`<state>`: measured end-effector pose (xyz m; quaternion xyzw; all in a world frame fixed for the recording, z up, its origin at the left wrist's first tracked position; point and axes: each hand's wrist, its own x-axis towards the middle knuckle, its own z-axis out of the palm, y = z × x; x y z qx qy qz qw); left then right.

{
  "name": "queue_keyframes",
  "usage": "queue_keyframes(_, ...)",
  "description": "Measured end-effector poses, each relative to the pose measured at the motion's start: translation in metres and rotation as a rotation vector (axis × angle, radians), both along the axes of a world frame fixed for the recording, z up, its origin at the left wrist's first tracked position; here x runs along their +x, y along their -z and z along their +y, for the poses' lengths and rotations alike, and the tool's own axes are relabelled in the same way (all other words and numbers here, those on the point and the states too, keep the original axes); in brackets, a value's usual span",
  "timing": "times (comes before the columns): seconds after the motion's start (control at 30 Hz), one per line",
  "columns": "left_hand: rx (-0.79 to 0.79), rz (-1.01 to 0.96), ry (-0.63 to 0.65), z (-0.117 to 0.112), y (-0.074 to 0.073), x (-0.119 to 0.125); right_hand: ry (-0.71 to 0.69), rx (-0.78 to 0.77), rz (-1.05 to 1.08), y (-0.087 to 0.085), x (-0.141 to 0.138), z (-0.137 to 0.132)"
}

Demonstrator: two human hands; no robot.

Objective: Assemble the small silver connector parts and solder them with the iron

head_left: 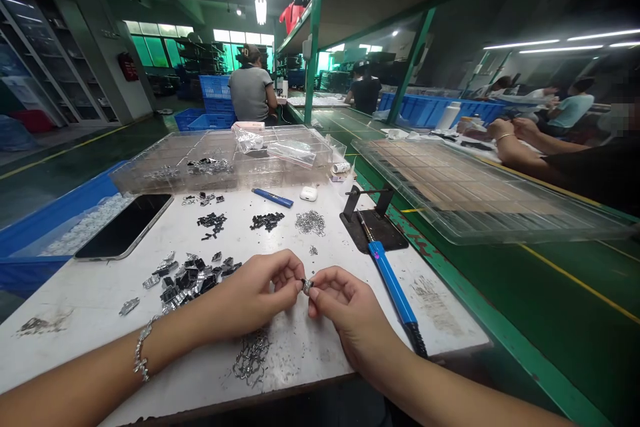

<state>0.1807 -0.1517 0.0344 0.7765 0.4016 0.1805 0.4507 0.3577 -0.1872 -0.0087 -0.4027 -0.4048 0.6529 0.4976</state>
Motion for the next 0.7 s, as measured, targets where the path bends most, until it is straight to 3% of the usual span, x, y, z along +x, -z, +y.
queue_keyframes(0.1, -0.015, 0.042, 0.005, 0.0029, -0.0041, -0.0034, 0.006, -0.016, 0.034, 0.0006, -0.0001, 0.0024)
queue_keyframes(0.33, 0.066, 0.18, 0.158, 0.0012, -0.0048, -0.0038, -0.073, 0.013, 0.011, -0.0012, 0.0009, 0.0015)
queue_keyframes(0.7, 0.201, 0.175, 0.174, 0.0012, -0.004, -0.0015, -0.084, 0.104, -0.067, -0.0002, -0.0001, -0.0001)
